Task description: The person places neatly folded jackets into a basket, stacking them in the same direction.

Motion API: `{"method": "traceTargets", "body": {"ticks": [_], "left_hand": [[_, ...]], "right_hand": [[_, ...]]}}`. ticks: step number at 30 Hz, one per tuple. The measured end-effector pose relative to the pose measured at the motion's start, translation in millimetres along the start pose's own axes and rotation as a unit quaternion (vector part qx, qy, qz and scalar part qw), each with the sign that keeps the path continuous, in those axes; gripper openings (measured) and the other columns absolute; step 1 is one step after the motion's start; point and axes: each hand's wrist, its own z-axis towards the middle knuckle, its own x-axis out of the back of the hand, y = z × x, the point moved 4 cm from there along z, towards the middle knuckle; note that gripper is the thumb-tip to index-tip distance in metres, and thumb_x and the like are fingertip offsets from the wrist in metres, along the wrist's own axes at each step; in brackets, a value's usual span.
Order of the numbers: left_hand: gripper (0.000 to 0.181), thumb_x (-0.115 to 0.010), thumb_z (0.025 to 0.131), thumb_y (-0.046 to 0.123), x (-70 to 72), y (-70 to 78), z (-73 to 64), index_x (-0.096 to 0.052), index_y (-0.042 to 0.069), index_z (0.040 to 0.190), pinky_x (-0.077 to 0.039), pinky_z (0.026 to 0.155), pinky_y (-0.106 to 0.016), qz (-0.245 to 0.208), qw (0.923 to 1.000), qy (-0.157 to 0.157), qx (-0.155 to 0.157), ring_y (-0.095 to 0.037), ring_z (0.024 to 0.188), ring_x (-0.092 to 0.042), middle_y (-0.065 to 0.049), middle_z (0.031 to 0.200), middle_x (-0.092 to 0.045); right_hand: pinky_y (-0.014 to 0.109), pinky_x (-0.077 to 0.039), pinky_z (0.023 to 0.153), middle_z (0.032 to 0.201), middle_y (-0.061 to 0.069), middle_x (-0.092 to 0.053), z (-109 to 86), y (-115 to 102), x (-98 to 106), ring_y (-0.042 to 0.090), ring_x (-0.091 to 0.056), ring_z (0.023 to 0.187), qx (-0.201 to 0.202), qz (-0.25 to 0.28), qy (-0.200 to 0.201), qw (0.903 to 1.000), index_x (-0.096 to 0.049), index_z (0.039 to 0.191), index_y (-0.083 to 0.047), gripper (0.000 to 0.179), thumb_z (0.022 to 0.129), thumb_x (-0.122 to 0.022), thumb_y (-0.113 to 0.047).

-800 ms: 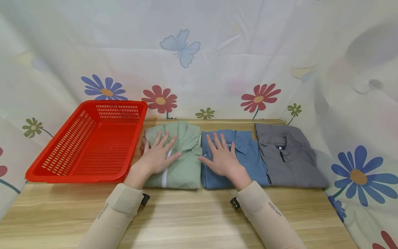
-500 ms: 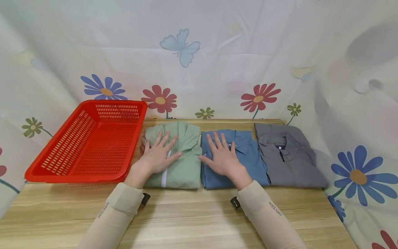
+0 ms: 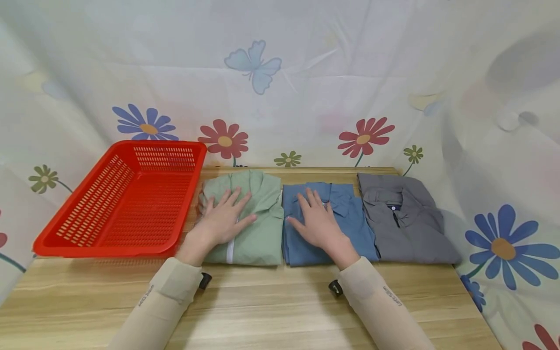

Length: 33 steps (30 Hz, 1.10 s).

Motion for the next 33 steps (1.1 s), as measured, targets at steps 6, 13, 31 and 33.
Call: {"method": "traceTargets", "body": {"ticks": [6,13,31,33], "left_hand": [[0.066,-0.053,0.105,0.050,0.9,5.9,1.6,-0.040,0.014,0.159,-0.021,0.113,-0.071,-0.021,0.9983,0.046,-0.028,-0.039,0.144,-0.036,-0.020,0.159,-0.037],[0.053,-0.065,0.102,0.034,0.6,16.9,3.3,-0.054,0.009,0.148,-0.031,0.107,-0.062,-0.090,0.9894,0.104,-0.047,-0.034,0.134,-0.047,-0.016,0.144,-0.052],[0.036,-0.065,0.101,0.019,-3.0,63.9,17.6,-0.066,0.004,0.133,-0.052,0.094,-0.041,-0.323,0.9340,0.139,-0.061,-0.026,0.116,-0.060,-0.011,0.129,-0.063],[0.037,-0.066,0.101,0.019,-4.9,68.0,20.4,-0.065,0.003,0.134,-0.053,0.094,-0.039,-0.356,0.9248,0.121,-0.057,-0.025,0.114,-0.062,-0.012,0.130,-0.063]], "right_hand": [[0.063,-0.039,0.108,0.159,0.028,-0.033,-5.9,11.8,3.7,0.046,-0.037,0.143,0.004,0.029,0.039,0.9988,-0.040,0.155,0.000,0.067,0.102,-0.064,-0.035],[0.061,-0.043,0.104,0.146,0.028,-0.048,-13.3,32.8,10.0,0.045,-0.049,0.131,-0.021,0.069,0.074,0.9947,-0.047,0.148,0.004,0.058,0.102,-0.065,-0.026],[0.068,-0.040,0.100,0.140,0.038,-0.047,-41.8,91.1,42.7,0.055,-0.045,0.127,-0.100,0.108,0.121,0.9816,-0.042,0.146,0.013,0.055,0.104,-0.059,-0.018],[0.066,-0.044,0.096,0.138,0.038,-0.049,-44.6,96.6,46.3,0.054,-0.049,0.124,-0.107,0.113,0.122,0.9802,-0.042,0.146,0.013,0.055,0.105,-0.058,-0.019]]}}
